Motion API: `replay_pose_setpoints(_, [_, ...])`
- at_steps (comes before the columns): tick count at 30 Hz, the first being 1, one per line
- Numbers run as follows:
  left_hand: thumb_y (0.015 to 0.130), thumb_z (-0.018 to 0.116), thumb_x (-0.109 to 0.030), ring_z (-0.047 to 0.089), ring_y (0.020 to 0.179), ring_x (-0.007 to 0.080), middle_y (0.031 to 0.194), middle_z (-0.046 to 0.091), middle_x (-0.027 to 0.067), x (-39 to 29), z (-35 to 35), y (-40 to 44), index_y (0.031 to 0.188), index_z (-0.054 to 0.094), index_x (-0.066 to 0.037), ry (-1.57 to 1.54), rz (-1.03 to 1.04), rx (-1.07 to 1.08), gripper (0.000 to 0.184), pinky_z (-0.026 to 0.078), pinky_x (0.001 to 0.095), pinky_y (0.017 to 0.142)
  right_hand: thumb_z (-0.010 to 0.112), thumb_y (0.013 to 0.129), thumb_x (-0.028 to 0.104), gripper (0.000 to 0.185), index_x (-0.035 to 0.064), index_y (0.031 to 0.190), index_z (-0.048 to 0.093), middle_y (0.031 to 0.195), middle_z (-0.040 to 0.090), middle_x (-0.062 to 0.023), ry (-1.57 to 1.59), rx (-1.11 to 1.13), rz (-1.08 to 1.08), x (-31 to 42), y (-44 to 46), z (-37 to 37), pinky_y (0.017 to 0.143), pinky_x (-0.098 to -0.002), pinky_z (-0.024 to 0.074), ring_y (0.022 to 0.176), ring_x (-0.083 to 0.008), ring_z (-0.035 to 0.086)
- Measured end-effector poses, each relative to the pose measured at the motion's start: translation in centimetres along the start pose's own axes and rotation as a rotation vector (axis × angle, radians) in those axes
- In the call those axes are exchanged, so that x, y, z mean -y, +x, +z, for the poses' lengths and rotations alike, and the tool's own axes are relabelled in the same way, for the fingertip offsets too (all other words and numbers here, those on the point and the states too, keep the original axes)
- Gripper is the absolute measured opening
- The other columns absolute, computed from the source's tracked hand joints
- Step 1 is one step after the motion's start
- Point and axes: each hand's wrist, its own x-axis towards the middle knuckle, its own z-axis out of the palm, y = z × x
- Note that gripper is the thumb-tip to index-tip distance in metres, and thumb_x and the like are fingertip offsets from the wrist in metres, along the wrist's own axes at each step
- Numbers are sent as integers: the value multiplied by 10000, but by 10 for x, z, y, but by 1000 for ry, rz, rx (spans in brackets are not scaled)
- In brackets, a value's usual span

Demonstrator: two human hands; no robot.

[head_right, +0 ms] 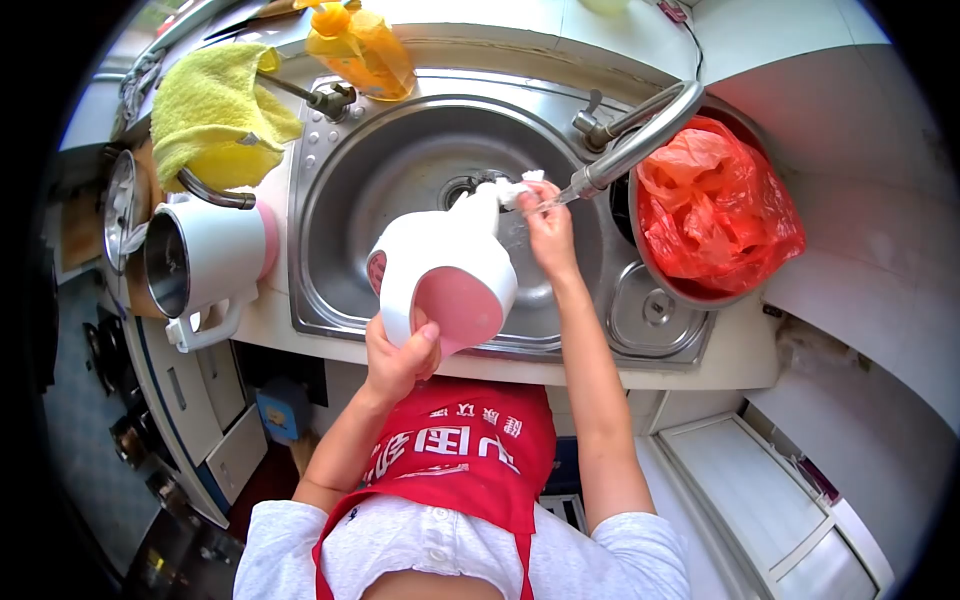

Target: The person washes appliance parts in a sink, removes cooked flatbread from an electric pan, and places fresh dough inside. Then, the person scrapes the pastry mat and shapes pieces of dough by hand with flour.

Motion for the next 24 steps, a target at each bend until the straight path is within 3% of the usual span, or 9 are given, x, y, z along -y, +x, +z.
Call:
replay_pose_setpoints(1, [861,585,-51,441,453,55,577,492,-1,0,2,1,819,488,-17,-1,-2,6,111,356,214,403,565,909,200,220,20,1030,598,1069,569,-78,-120,20,-192,7,-1,3,850,-290,442,983,-164,541])
replay_pose_setpoints(7, [868,563,-43,414,404,60,554,465,8,2,15,2,809,463,-19,-70,31,12,119,323,219,356,546,894,157,223,21,1068,570,1024,587,-121,273,-142,9,8,-1,30,809,-343,466,911,-241,589])
replay_pose_setpoints(9, [868,554,-34,406,390,60,535,454,2,4,18,3,801,457,-21,-83,39,13,119,315,219,345,518,897,151,244,31,1108,545,985,599,-163,-37,-214,-59,-30,6,35,768,-369,469,880,-288,598])
replay_pose_setpoints(17, [870,508,-61,320,317,88,440,363,9,-2,16,6,712,394,-56,-72,51,-63,194,274,240,310,482,935,219,254,-25,986,529,891,595,-253,-192,-424,36,-19,13,48,703,-420,440,808,-399,569])
replay_pose_setpoints(19, [869,511,-68,313,312,90,435,355,7,-2,14,4,714,390,-59,-109,47,-68,197,272,243,308,448,957,232,278,-37,996,511,853,585,-247,-196,-608,-75,-15,19,42,675,-430,428,754,-395,560])
replay_pose_setpoints(20, [869,512,-45,337,337,80,464,386,8,-3,14,2,724,414,-43,-125,60,-38,175,282,236,320,446,969,240,279,-26,1025,512,830,606,-173,-217,-559,-75,-19,18,39,645,-378,442,691,-286,568])
replay_pose_setpoints(21, [870,514,-21,362,362,70,494,418,8,-3,14,0,734,439,-28,-143,73,-11,155,292,229,333,446,969,240,279,-26,1025,512,830,606,-173,-217,-559,-74,-9,15,35,645,-378,442,691,-286,568])
replay_pose_setpoints(23, [870,513,-20,364,365,69,497,417,6,-5,11,-1,731,439,-27,-144,67,-3,157,293,228,335,462,972,237,256,0,1040,529,829,607,-76,176,-467,186,21,4,24,650,-302,449,718,-150,552])
replay_pose_setpoints(24, [870,513,-19,366,368,67,500,417,4,-6,10,0,728,440,-26,-143,67,9,160,294,227,338,501,962,218,240,17,1090,530,860,593,-23,402,-357,146,16,0,18,664,-238,441,771,-74,535])
